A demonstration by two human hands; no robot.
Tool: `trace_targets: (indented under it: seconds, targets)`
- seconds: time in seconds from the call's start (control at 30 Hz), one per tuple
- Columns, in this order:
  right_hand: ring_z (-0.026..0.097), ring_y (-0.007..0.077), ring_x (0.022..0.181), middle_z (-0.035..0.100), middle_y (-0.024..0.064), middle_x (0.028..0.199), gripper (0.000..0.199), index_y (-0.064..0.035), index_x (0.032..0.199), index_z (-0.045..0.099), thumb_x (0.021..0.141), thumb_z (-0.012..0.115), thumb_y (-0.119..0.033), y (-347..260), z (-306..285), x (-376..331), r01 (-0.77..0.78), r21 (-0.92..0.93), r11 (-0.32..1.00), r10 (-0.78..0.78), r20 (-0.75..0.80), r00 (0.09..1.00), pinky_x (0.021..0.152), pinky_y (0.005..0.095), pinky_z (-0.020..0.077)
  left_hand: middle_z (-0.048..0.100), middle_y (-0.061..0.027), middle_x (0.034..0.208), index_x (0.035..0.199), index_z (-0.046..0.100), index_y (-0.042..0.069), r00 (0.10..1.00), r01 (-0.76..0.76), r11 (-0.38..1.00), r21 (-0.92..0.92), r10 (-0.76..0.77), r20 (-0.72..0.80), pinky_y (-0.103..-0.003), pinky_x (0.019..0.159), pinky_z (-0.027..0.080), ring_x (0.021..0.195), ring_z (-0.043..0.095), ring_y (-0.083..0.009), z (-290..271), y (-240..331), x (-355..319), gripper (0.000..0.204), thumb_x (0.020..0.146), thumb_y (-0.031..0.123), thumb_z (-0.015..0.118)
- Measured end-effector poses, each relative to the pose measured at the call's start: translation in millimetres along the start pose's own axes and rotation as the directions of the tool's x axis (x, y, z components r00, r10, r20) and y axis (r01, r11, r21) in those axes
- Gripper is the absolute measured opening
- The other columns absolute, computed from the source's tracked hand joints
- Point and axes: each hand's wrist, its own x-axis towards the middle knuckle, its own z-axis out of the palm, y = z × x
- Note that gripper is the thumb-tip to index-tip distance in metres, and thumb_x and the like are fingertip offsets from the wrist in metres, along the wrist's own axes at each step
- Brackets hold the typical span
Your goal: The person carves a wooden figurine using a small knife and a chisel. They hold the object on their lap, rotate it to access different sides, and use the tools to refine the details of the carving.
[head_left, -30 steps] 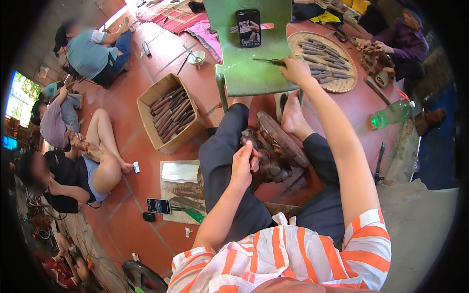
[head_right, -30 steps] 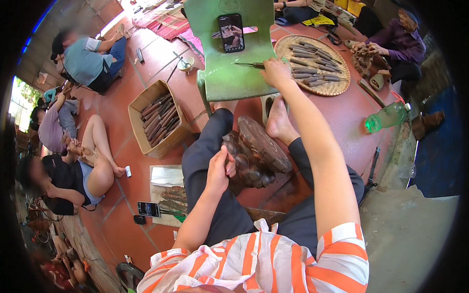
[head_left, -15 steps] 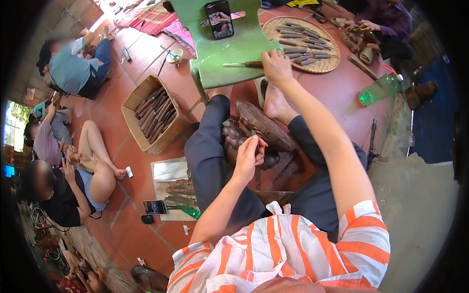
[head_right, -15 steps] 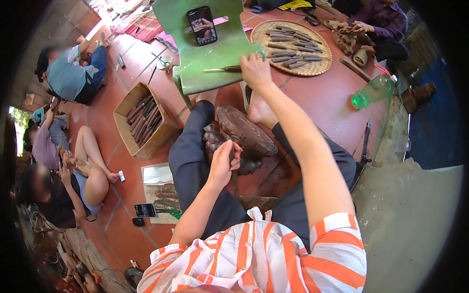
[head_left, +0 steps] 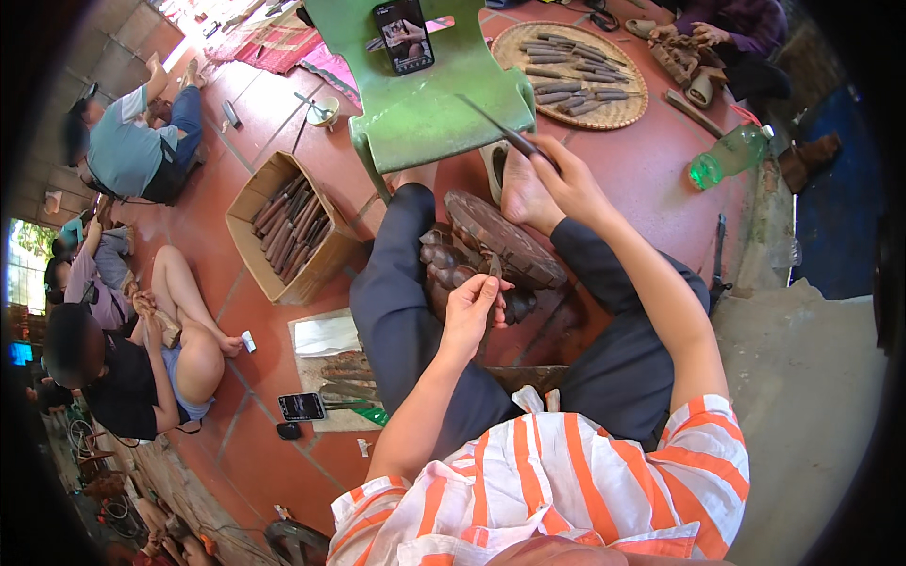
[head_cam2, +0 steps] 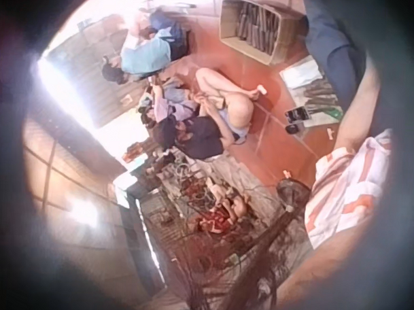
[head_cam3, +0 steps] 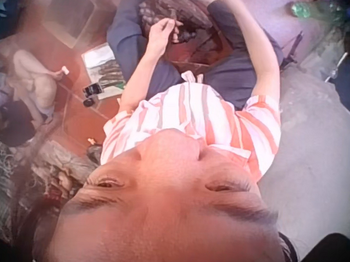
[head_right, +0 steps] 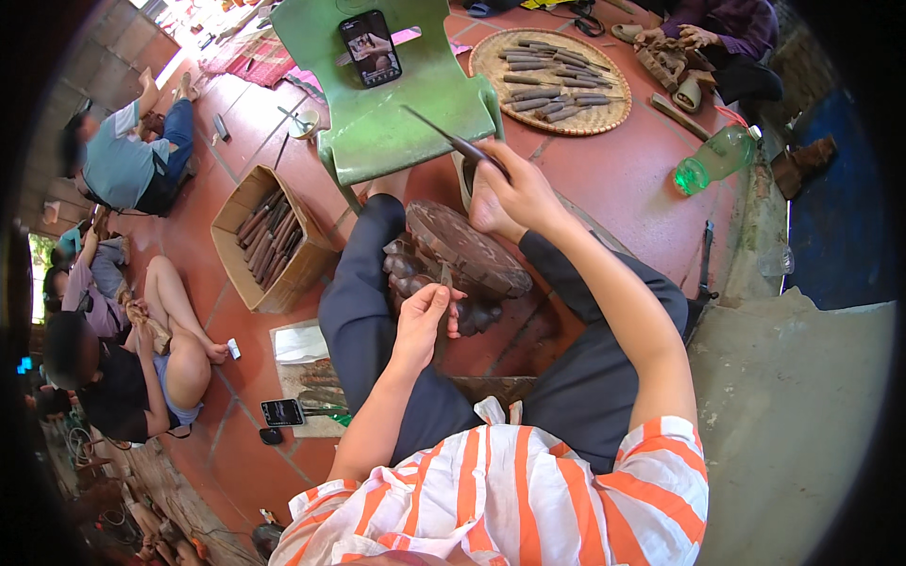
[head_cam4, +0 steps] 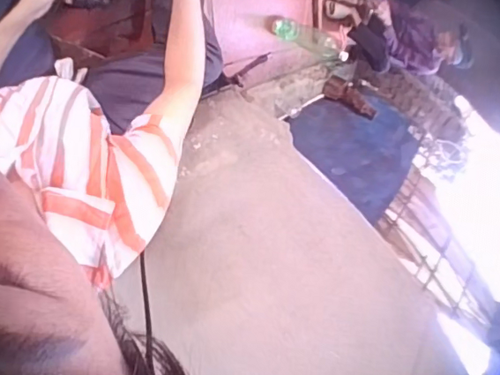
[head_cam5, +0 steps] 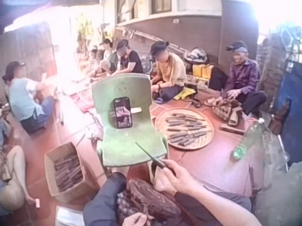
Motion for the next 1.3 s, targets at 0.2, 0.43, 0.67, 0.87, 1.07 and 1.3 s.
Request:
trace_targets:
  seconds: [0.2, 0.43, 0.67, 0.87, 1.07, 1.3]
  targets:
    - [0.050, 0.0083, 0.073, 0.052, 0.0025, 0.081, 0.023, -0.0007, 0.116, 0.048, 0.097, 0.045, -0.014, -11, -46, -112, -0.495, 0.340, 0.800, 0.409, 0.294, 0.864, 0.068, 0.0237, 0.0436, 0.056, -0.0002, 0.071, 0.098, 0.062, 0.000, 1.000, 0.002, 0.993, 0.117, -0.002, -0.001, -0.019, 0.045, 0.039, 0.051, 0.047, -0.0039, 10, 2, 8, 0.030, 0.099, 0.026, 0.049]
    - [0.049, 0.0069, 0.071, 0.052, 0.0007, 0.080, 0.015, -0.0022, 0.105, 0.050, 0.094, 0.047, -0.011, -7, -39, -133, -0.575, 0.451, 0.683, 0.472, 0.329, 0.818, 0.067, 0.0228, 0.0442, 0.056, 0.0012, 0.070, 0.096, 0.063, 0.001, 0.999, 0.033, 0.957, 0.288, -0.035, 0.001, -0.017, 0.045, 0.038, 0.052, 0.047, -0.0028, 14, 0, 8, 0.028, 0.099, 0.024, 0.047]
    - [0.047, 0.0067, 0.065, 0.051, -0.0004, 0.076, 0.026, -0.0025, 0.095, 0.054, 0.081, 0.069, -0.019, -19, -12, -124, -0.544, 0.260, 0.798, 0.485, 0.259, 0.836, 0.059, 0.0230, 0.0416, 0.058, -0.0008, 0.063, 0.095, 0.063, 0.003, 1.000, 0.017, 0.942, 0.335, -0.020, 0.005, -0.018, 0.044, 0.039, 0.046, 0.047, -0.0037, 14, -1, 5, 0.025, 0.099, 0.023, 0.048]
    - [0.046, 0.0077, 0.063, 0.051, 0.0021, 0.069, 0.045, -0.0021, 0.089, 0.055, 0.067, 0.084, -0.029, -25, 13, -113, -0.412, 0.055, 0.909, 0.400, 0.153, 0.904, 0.056, 0.0262, 0.0411, 0.060, -0.0017, 0.063, 0.096, 0.063, 0.003, 0.997, -0.065, 0.907, 0.417, 0.042, 0.064, -0.020, 0.044, 0.038, 0.047, 0.048, -0.0041, 16, -1, 7, 0.021, 0.098, 0.019, 0.049]
    - [0.047, 0.0075, 0.063, 0.051, 0.0004, 0.067, 0.041, -0.0017, 0.084, 0.055, 0.067, 0.083, -0.026, -15, 17, -107, -0.474, 0.112, 0.874, 0.452, 0.175, 0.875, 0.056, 0.0260, 0.0418, 0.061, -0.0024, 0.063, 0.100, 0.065, 0.003, 0.997, -0.066, 0.899, 0.434, 0.044, 0.059, -0.021, 0.044, 0.038, 0.048, 0.048, -0.0041, 19, 2, 9, 0.021, 0.097, 0.017, 0.050]
    - [0.046, 0.0060, 0.062, 0.052, -0.0012, 0.068, 0.029, -0.0016, 0.086, 0.057, 0.075, 0.077, -0.019, -10, 13, -107, -0.516, 0.182, 0.837, 0.466, 0.257, 0.847, 0.055, 0.0247, 0.0403, 0.062, -0.0030, 0.062, 0.100, 0.063, 0.001, 0.995, -0.104, 0.870, 0.482, 0.088, 0.056, -0.022, 0.046, 0.039, 0.048, 0.047, -0.0044, 18, -2, 12, 0.019, 0.097, 0.015, 0.050]
